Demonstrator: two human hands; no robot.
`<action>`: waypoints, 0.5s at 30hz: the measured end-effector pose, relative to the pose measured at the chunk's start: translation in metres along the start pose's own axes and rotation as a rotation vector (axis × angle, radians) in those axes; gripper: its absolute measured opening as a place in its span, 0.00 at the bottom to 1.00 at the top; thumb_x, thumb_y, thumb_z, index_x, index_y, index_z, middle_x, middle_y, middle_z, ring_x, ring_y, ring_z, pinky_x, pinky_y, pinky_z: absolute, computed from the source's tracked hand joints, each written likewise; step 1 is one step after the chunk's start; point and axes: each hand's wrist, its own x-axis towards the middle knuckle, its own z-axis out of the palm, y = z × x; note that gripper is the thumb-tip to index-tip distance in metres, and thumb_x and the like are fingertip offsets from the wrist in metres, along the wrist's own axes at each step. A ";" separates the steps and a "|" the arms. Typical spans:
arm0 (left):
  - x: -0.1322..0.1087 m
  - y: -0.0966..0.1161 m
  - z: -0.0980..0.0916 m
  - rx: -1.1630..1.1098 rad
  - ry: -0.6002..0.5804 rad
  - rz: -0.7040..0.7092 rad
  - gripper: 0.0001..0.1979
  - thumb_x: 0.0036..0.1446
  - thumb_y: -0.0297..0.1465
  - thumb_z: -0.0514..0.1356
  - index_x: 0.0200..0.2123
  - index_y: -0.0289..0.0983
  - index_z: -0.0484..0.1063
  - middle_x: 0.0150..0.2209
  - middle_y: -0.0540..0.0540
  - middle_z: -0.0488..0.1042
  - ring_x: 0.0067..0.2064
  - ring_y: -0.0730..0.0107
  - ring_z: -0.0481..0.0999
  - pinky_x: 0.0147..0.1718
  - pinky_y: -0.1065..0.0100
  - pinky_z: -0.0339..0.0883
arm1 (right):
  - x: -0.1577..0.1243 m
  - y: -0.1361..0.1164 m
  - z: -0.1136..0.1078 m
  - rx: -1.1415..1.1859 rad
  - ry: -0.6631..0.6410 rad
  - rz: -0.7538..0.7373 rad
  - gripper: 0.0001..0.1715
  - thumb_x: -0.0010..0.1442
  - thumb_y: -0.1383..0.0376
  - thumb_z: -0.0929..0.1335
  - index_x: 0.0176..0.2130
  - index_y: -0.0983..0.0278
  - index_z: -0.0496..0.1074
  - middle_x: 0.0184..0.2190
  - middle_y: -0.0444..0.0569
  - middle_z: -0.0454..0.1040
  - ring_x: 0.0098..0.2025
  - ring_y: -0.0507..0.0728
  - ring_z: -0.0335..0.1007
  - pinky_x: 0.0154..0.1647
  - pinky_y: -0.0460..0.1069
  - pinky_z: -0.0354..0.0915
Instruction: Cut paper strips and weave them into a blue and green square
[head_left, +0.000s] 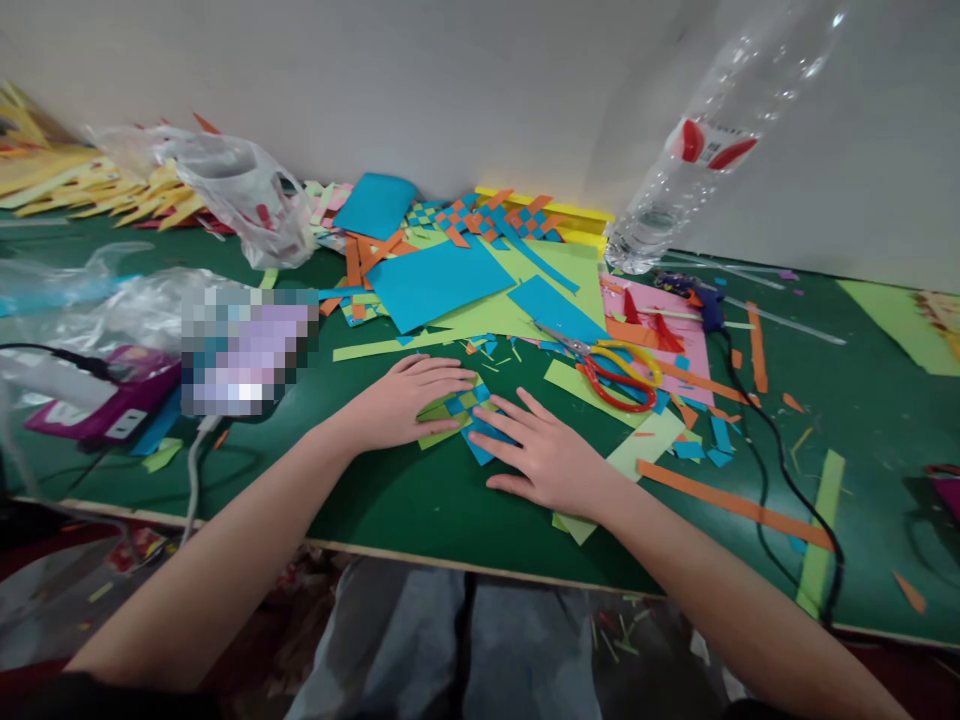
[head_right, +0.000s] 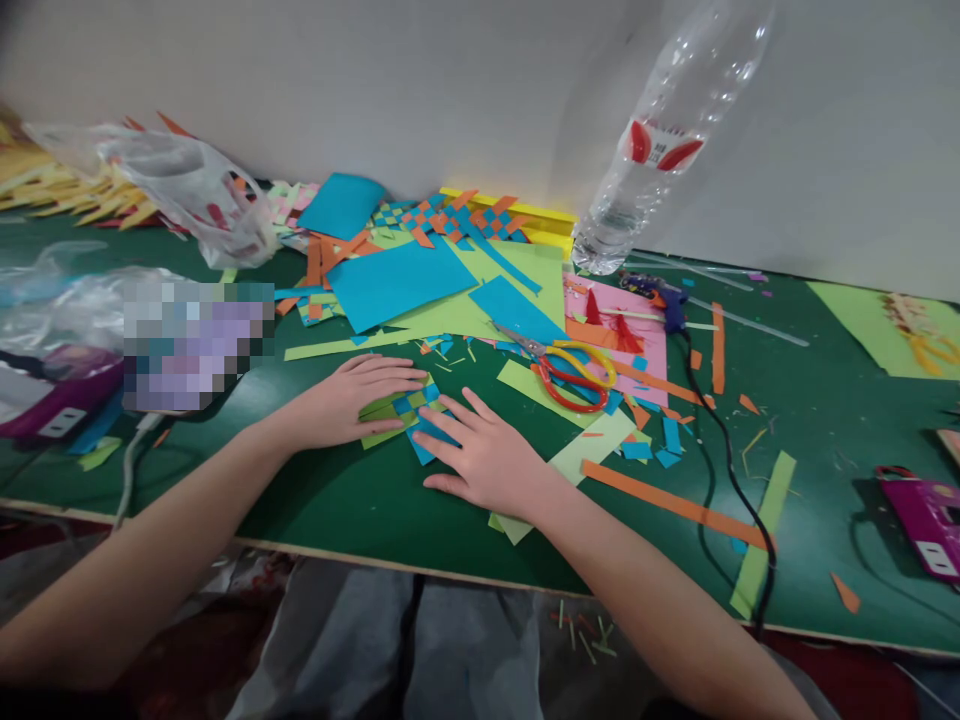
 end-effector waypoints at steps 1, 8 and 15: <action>0.000 0.000 0.000 -0.003 0.002 0.001 0.27 0.63 0.48 0.53 0.61 0.44 0.62 0.63 0.49 0.65 0.65 0.62 0.58 0.64 0.56 0.48 | 0.000 0.000 0.000 0.002 -0.002 -0.001 0.29 0.67 0.52 0.61 0.60 0.64 0.65 0.65 0.56 0.60 0.68 0.65 0.49 0.68 0.67 0.45; 0.000 0.000 -0.002 0.008 0.008 0.011 0.26 0.63 0.47 0.53 0.61 0.43 0.62 0.62 0.47 0.65 0.65 0.62 0.58 0.63 0.57 0.50 | 0.000 0.000 0.000 0.022 0.009 0.005 0.28 0.66 0.54 0.62 0.60 0.65 0.65 0.65 0.59 0.59 0.68 0.65 0.49 0.67 0.67 0.48; 0.002 0.005 -0.002 0.048 -0.058 0.039 0.26 0.67 0.43 0.47 0.66 0.44 0.54 0.67 0.49 0.56 0.69 0.63 0.49 0.67 0.55 0.39 | 0.000 -0.001 0.001 0.035 0.032 0.002 0.28 0.65 0.54 0.64 0.59 0.65 0.66 0.64 0.61 0.60 0.68 0.65 0.50 0.67 0.67 0.48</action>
